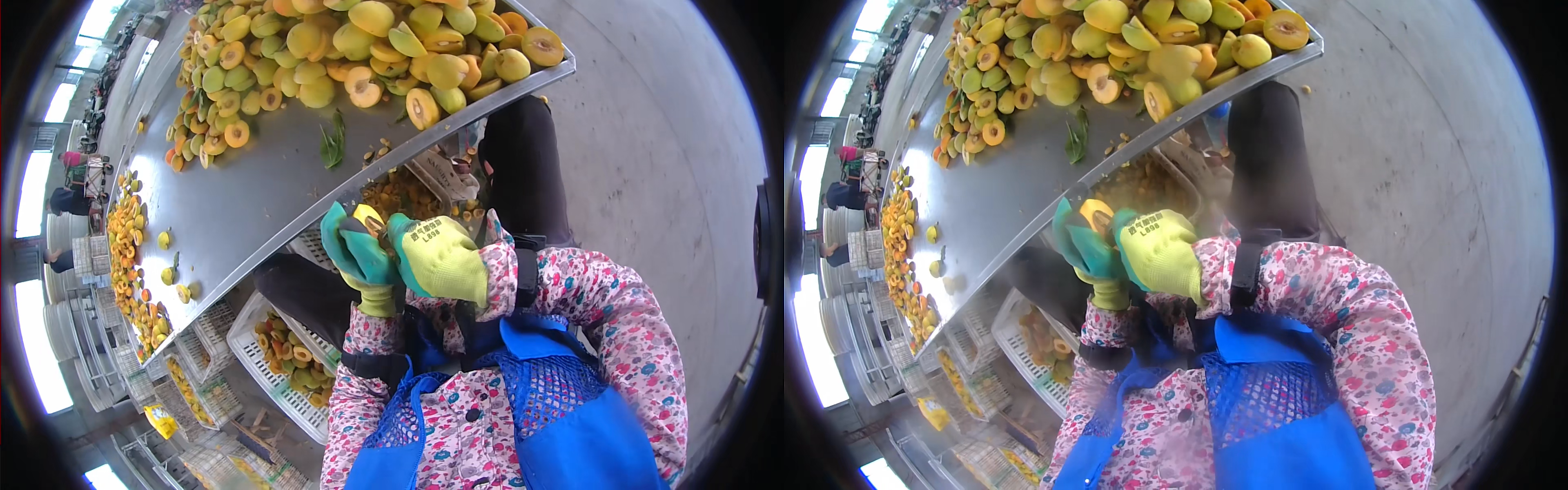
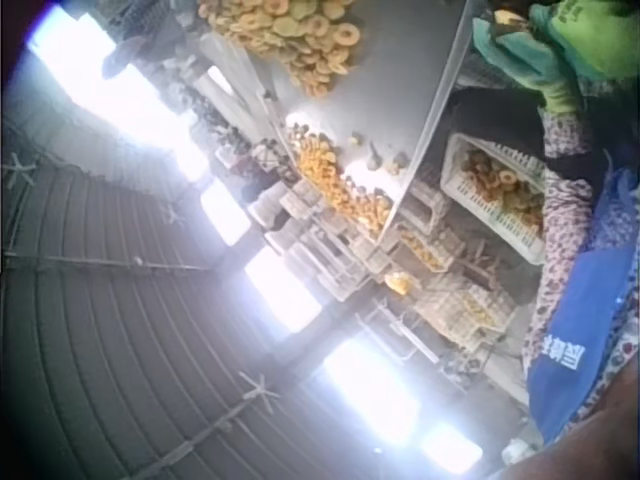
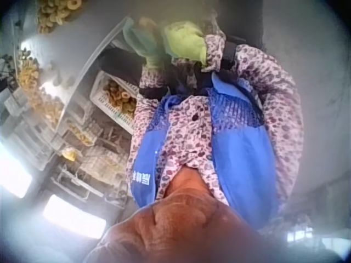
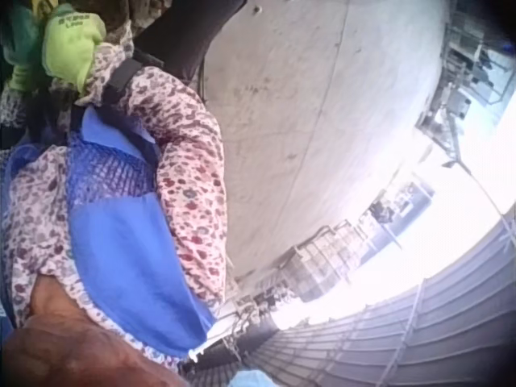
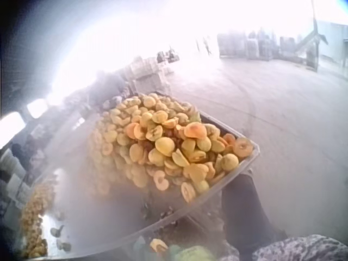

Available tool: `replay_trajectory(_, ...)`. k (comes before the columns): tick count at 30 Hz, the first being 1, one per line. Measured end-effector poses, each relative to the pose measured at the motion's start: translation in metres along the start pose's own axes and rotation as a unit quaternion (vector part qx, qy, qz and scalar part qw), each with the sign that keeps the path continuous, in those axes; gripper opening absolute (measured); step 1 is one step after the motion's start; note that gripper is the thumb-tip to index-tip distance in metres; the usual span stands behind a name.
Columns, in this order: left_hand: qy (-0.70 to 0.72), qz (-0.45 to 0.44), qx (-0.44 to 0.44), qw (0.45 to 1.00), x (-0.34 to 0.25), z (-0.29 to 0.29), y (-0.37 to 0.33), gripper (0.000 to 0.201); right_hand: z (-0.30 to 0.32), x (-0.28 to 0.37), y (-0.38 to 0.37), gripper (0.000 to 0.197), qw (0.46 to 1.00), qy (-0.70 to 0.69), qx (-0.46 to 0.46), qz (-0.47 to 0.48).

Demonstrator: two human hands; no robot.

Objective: Remove pits from peaches using a handheld tool in an agricultural facility.

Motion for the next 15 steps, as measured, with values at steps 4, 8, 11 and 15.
replay_trajectory(4, -0.018, 0.096, 0.052, 0.994, -0.009, 0.001, -0.02, 0.041, 0.004, -0.002, -0.002, 0.023, 0.999, 0.045, 0.015, 0.016)
replay_trajectory(8, 0.018, 0.067, 0.011, 0.997, -0.008, 0.007, -0.018, 0.041, 0.012, -0.004, -0.007, 0.019, 0.998, -0.066, -0.005, -0.014)
replay_trajectory(11, 0.037, 0.0, 0.053, 0.998, -0.005, 0.002, -0.026, 0.032, 0.003, -0.008, -0.001, 0.02, 0.998, -0.04, -0.052, -0.001)
replay_trajectory(15, 0.061, 0.098, 0.06, 0.992, 0.015, -0.016, -0.031, 0.028, 0.003, -0.017, 0.004, 0.016, 0.998, 0.047, -0.043, -0.026)
Point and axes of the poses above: each hand's wrist, its own y-axis away from the middle knuckle, its own z-axis out of the back of the hand, x = y × z, the point moved 10 cm from there along -y, towards the middle knuckle, and after that the axes turned 14 degrees about x, right-handed, at the moved point
